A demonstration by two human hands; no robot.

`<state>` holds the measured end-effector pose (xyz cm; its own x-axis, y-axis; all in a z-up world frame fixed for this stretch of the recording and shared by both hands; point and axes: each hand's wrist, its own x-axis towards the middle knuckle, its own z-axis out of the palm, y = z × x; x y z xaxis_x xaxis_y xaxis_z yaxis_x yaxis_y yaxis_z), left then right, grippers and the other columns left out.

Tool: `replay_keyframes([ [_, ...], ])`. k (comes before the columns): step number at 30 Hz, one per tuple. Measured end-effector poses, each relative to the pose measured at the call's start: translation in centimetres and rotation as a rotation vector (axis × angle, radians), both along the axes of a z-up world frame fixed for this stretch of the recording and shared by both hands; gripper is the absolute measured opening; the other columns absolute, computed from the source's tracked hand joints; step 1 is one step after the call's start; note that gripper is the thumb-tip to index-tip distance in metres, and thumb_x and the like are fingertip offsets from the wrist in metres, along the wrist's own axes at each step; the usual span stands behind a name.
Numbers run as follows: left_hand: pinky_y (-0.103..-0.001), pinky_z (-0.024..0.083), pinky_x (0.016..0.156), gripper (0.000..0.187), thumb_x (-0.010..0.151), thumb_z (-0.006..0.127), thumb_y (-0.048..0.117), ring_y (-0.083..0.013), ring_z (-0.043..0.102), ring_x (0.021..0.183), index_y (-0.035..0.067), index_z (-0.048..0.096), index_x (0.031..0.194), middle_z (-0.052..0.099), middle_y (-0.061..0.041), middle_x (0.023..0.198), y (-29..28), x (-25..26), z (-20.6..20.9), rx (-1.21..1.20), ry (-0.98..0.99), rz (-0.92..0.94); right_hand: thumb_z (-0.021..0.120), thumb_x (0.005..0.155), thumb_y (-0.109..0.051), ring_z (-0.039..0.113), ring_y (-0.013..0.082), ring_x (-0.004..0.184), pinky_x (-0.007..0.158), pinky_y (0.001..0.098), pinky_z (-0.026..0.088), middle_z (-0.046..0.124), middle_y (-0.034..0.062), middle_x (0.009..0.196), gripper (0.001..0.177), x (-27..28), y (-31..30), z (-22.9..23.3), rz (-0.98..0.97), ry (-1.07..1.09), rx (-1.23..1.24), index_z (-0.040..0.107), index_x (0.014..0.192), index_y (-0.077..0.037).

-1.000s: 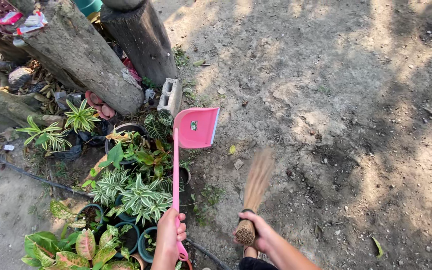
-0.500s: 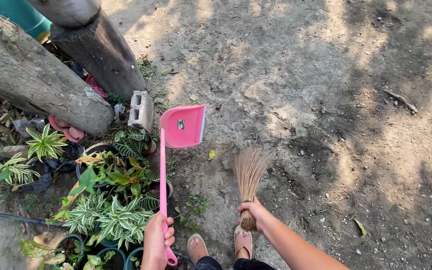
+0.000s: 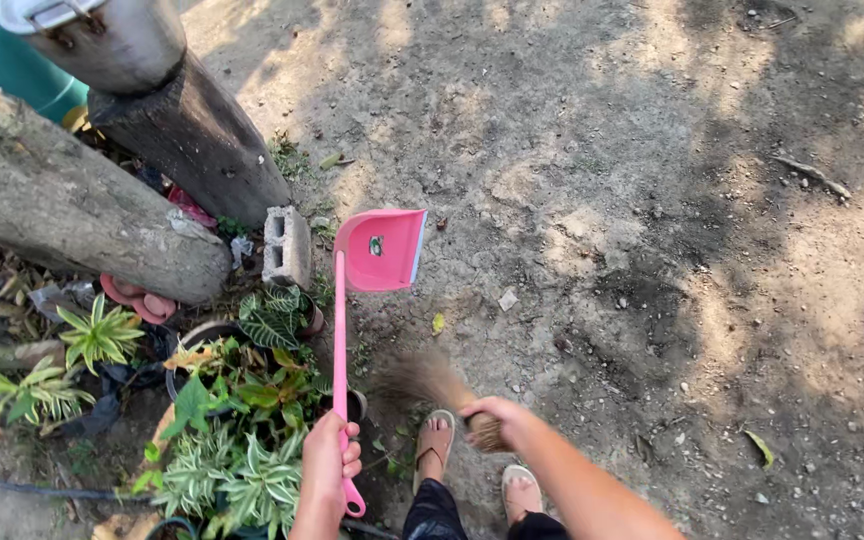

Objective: The person sweeps leaves and debris from the dirt ground into a pile using a hand broom and a pink dustpan.

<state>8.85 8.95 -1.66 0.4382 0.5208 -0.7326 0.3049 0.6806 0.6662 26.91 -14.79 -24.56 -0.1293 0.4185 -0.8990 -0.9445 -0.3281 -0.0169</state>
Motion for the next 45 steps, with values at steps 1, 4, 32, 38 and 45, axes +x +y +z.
replay_keyframes([
  [1,-0.026,0.024,0.037,0.007,0.093,0.048,0.014,-0.0082,0.035,0.047,0.008,0.049,0.094,0.055,-0.004,0.079,1.1,0.6,0.0,-0.014,0.003,-0.008,0.082,0.076,-0.017,0.066,0.0293,0.056,0.049,0.0407,0.056,0.064,0.0145,0.073,0.039,1.9,-1.4,0.7,-0.201,-0.067,0.005,0.059,0.103,-0.001],
  [4,-0.026,0.024,0.037,0.006,0.091,0.047,0.013,-0.0079,0.035,0.046,0.009,0.050,0.095,0.054,-0.002,0.078,3.8,2.1,0.1,-0.041,0.013,-0.041,0.077,0.077,-0.014,0.064,0.0308,0.055,0.049,0.0442,0.056,0.061,0.0157,0.076,0.048,3.1,-2.3,4.7,-0.350,-0.210,-0.119,0.050,0.116,-0.009],
  [32,-0.026,0.028,0.039,0.009,0.095,0.050,0.019,-0.0085,0.038,0.049,0.012,0.052,0.088,0.053,-0.001,0.074,14.3,13.9,-3.2,-0.078,0.089,-0.288,0.070,0.078,-0.012,0.060,0.0275,0.060,0.048,0.0399,0.053,0.061,0.0167,0.082,0.044,2.3,3.9,12.2,-0.588,-0.197,-0.079,0.051,0.116,-0.025],
  [38,-0.027,0.028,0.038,0.010,0.092,0.051,0.017,-0.0088,0.038,0.047,0.010,0.050,0.085,0.052,-0.001,0.073,11.7,18.8,-4.4,-0.082,0.046,-0.500,0.072,0.083,-0.017,0.063,0.0249,0.063,0.048,0.0328,0.056,0.063,0.0195,0.085,0.043,5.6,-5.0,8.6,-0.683,0.149,0.003,0.050,0.116,0.000],
  [45,-0.027,0.027,0.038,0.012,0.093,0.051,0.019,-0.0086,0.037,0.046,0.008,0.054,0.089,0.049,-0.001,0.073,7.2,20.6,-3.8,-0.076,0.024,-0.649,0.070,0.079,-0.008,0.061,0.0309,0.061,0.049,0.0444,0.053,0.062,0.0155,0.083,0.054,2.7,-8.3,9.7,-0.708,-0.470,-0.357,0.045,0.119,-0.033],
])
